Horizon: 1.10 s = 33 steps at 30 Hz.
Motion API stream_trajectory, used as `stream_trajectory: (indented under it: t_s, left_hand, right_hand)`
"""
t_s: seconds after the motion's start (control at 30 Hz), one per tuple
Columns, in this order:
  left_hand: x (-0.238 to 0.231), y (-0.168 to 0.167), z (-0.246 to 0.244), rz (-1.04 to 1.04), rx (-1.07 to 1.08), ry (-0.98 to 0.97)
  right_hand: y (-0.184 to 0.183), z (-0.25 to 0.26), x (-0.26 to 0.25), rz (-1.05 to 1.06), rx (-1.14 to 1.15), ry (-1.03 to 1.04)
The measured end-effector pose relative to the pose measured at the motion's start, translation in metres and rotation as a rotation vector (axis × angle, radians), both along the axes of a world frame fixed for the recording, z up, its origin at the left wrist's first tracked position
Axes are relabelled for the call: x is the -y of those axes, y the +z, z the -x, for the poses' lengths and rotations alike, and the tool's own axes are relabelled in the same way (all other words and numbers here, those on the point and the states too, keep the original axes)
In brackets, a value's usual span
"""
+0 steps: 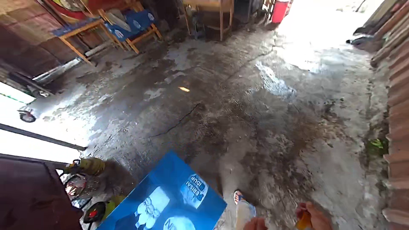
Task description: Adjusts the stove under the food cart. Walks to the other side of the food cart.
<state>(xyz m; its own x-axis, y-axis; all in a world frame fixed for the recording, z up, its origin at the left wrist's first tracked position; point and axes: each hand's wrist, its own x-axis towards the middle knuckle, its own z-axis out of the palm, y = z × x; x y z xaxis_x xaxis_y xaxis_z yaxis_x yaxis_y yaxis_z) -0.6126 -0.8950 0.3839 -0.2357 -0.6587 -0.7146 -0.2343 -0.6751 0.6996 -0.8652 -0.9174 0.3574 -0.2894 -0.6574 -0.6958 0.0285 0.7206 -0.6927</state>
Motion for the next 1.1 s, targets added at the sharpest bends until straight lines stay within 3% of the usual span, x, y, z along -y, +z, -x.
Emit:
stream_trajectory:
  t_s: [0.07,0.17,0.23,0.33,0.4,0.47,0.6,0.67,0.77,0.9,1.1]
  left_hand:
    - [0.057,-0.026,0.027,0.117,-0.158,-0.085]
    - [0.131,-0.022,0.052,0.149,-0.284,-0.134]
    - [0.176,-0.012,0.053,0.089,-0.292,-0.064]
    - [0.244,-0.014,0.035,0.149,-0.255,0.093]
    - [0.284,-0.037,0.012,0.218,-0.155,0.165]
    - [0.316,-0.059,-0.019,0.199,-0.078,0.354]
    - [0.303,-0.054,-0.073,0.133,-0.108,1.039]
    - [0.287,-0.046,-0.099,0.124,0.056,1.347]
    - [0.267,-0.046,-0.148,0.054,0.466,1.672]
    - [0.248,-0.071,-0.25,-0.143,0.942,1.926]
    - [0.233,-0.116,-0.38,-0.434,1.259,2.209]
  right_hand:
    - [0.019,-0.028,0.051,0.067,0.022,0.029]
    - [0.041,-0.066,0.108,0.082,-0.016,0.08]
    - [0.044,-0.078,0.149,0.146,-0.034,0.194]
    - [0.019,-0.087,0.227,0.283,-0.005,0.417]
    - [-0.003,-0.097,0.29,0.27,0.04,0.647]
    - [-0.025,-0.118,0.363,0.191,0.003,0.881]
    - [-0.039,-0.196,0.48,0.163,-0.271,1.47]
    - [-0.033,-0.269,0.521,0.239,-0.373,1.79]
    - [-0.028,-0.401,0.551,0.367,-0.492,2.156]
    - [-0.048,-0.544,0.553,0.615,-0.595,2.347]
    - [-0.087,-0.73,0.528,0.729,-0.698,2.624]
